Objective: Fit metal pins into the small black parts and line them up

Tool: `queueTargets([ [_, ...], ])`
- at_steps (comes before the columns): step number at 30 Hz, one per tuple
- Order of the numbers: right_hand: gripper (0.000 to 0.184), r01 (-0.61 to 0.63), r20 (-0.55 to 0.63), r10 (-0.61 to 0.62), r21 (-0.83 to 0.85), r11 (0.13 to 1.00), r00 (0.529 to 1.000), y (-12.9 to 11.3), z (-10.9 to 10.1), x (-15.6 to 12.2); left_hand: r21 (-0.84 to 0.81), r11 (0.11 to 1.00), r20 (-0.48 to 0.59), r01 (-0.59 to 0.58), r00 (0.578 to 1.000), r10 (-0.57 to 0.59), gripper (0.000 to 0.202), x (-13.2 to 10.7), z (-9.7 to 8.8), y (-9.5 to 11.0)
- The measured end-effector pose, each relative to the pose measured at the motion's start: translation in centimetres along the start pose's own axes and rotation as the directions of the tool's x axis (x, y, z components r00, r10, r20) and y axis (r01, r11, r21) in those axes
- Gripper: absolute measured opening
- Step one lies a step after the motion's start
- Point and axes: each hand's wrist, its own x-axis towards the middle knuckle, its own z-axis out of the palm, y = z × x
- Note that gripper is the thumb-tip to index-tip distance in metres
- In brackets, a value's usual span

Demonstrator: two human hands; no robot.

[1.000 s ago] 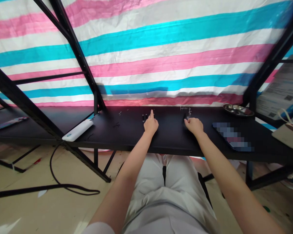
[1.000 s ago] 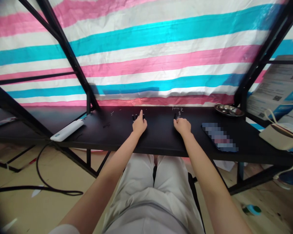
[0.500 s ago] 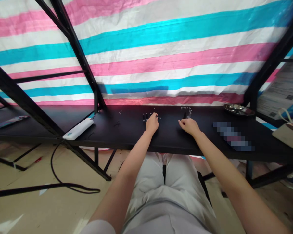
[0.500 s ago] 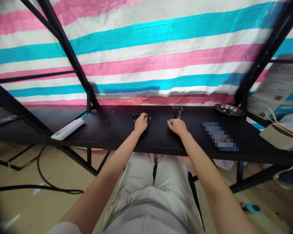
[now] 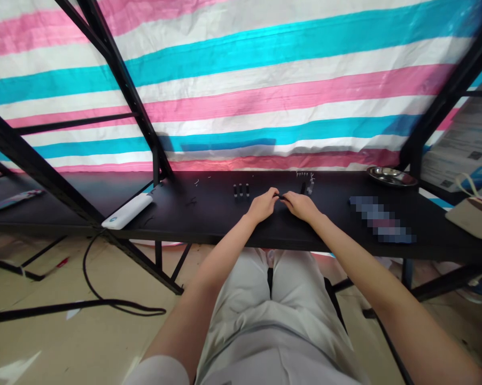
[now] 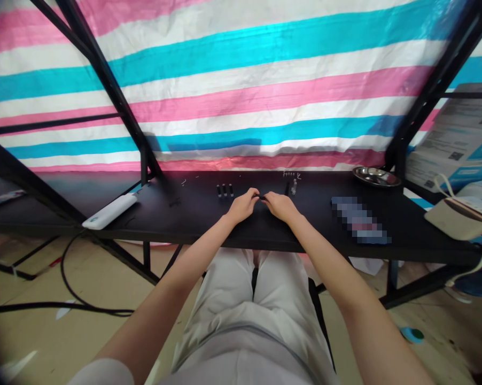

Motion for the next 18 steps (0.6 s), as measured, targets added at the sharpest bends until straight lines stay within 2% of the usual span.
queueTargets([
  [8,0.030,-0.072,-0.038,0.070,-0.038,0.997,0.997,0.07,-0.32,-0.05,0.044,0.999,0.001,0.018,1.000,-0.018,0.021,0.11,0.08,0.02],
  [18,0.031,-0.087,-0.051,0.084,-0.048,0.995,0.995,-0.05,-0.22,0.03,0.141,0.989,-0.035,0.043,0.999,-0.038,0.023,0.08,-0.26,0.44],
])
